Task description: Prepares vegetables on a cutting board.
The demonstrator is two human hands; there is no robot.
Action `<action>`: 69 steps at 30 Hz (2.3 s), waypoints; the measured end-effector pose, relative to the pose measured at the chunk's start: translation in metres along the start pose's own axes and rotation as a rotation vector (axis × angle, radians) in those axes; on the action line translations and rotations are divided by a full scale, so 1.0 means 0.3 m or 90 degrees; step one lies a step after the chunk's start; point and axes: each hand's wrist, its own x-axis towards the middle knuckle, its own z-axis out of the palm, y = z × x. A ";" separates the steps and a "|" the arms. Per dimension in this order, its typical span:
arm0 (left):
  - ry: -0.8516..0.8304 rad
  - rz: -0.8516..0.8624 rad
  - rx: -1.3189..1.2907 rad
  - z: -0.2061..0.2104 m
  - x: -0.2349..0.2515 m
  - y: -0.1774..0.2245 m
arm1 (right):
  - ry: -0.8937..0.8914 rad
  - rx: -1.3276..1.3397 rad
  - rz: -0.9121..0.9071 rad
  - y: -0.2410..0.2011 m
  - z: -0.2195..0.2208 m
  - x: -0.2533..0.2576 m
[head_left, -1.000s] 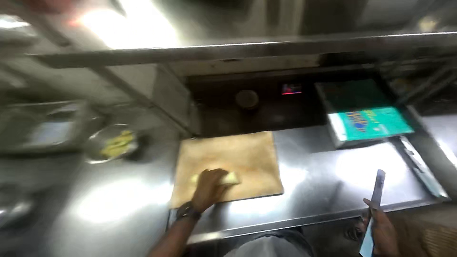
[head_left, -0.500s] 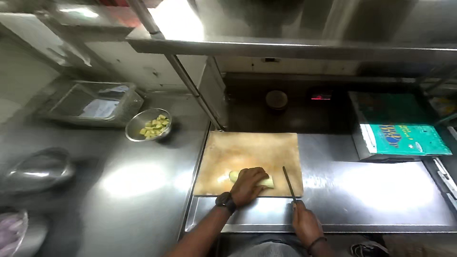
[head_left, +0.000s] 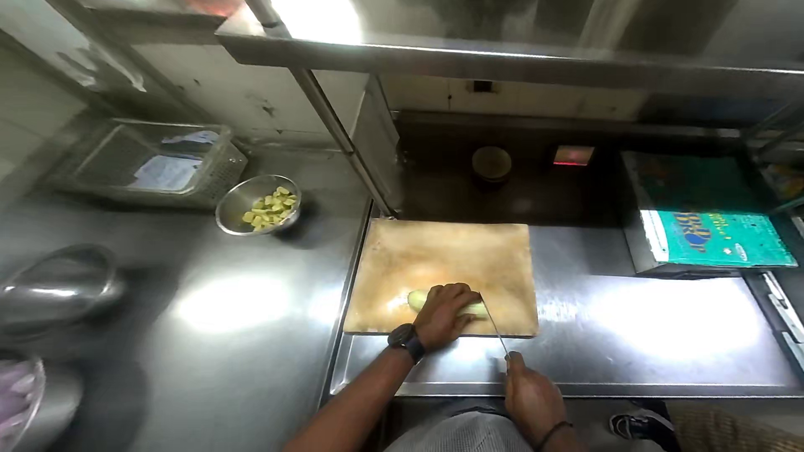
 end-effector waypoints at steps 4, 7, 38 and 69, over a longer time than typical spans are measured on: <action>-0.003 0.008 -0.004 -0.004 0.005 0.001 | -0.007 -0.003 0.012 -0.014 0.005 0.014; 0.002 0.011 -0.002 -0.004 0.004 0.000 | 0.008 -0.006 0.005 -0.015 0.005 0.000; 0.009 0.016 -0.077 -0.022 0.009 -0.013 | 0.007 0.060 -0.037 0.033 0.104 0.114; 0.009 0.012 -0.126 -0.038 0.010 -0.016 | 0.011 0.047 -0.062 0.027 0.077 0.105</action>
